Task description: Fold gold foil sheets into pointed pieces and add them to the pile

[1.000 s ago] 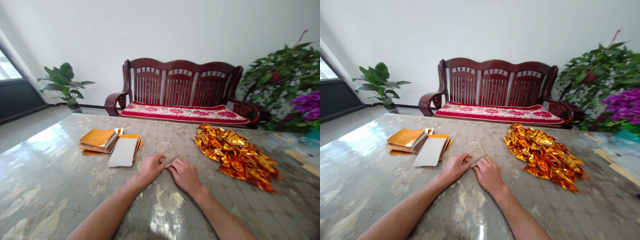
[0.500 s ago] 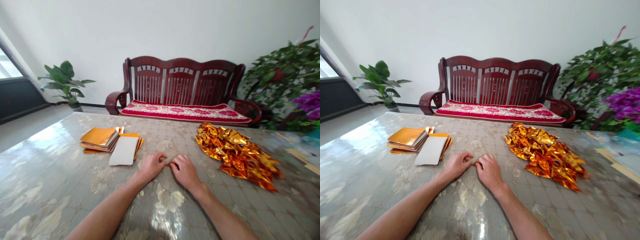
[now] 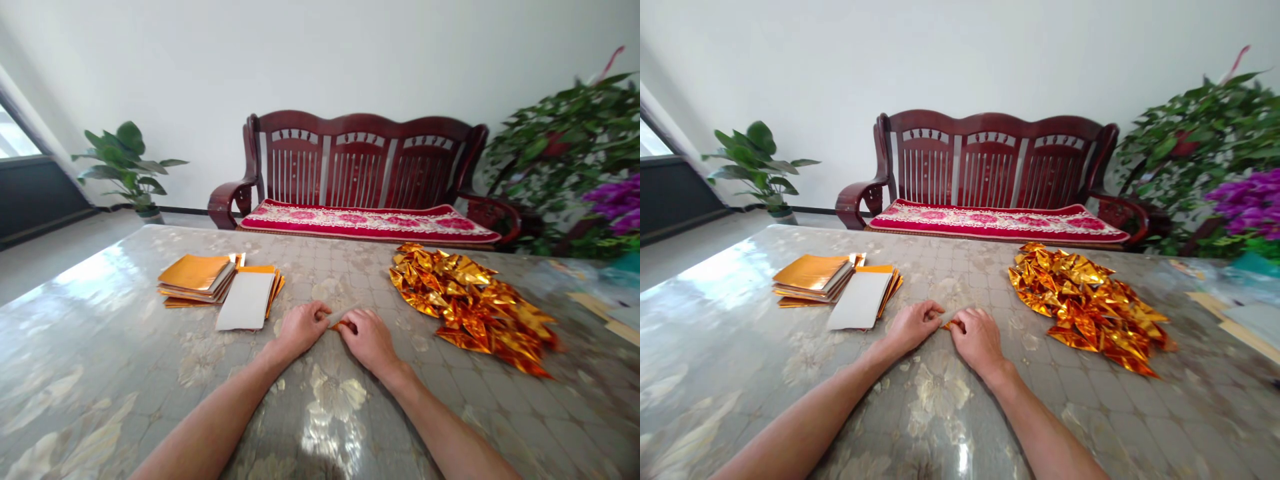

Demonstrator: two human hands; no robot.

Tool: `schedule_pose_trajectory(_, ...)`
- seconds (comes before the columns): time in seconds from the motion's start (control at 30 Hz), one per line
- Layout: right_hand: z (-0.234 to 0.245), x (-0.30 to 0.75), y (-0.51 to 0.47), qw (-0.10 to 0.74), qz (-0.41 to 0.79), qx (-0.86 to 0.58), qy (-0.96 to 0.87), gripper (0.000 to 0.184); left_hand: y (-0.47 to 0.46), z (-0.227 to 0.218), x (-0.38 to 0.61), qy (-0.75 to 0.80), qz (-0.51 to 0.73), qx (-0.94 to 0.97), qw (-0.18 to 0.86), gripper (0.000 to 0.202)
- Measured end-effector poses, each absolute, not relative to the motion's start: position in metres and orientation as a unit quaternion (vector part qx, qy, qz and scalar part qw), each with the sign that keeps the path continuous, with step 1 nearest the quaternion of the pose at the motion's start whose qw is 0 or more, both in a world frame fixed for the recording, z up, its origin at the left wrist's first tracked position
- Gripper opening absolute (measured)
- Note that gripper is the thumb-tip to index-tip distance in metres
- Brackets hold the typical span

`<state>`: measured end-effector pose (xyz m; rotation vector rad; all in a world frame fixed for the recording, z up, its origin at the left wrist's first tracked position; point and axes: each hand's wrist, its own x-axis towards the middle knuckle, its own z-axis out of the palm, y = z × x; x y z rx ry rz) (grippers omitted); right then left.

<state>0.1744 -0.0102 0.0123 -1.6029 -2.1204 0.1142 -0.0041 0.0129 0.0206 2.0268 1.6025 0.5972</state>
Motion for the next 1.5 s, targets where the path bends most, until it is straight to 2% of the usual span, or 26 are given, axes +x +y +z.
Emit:
schedule_pose_trajectory(0.7, 0.0111, 0.1697, -0.0080, 0.190, 0.005, -0.601, -0.776, 0.011, 0.0133, 0.0228, -0.0048, 0.586, 0.216, 0.742, 0.244, 0.025)
schedule_pose_trajectory(1.5, 0.0080, 0.1716, -0.0057, 0.205, 0.022, -0.602, -0.771, 0.011, 0.0147, 0.0194, -0.0057, 0.591, 0.229, 0.733, 0.246, 0.026)
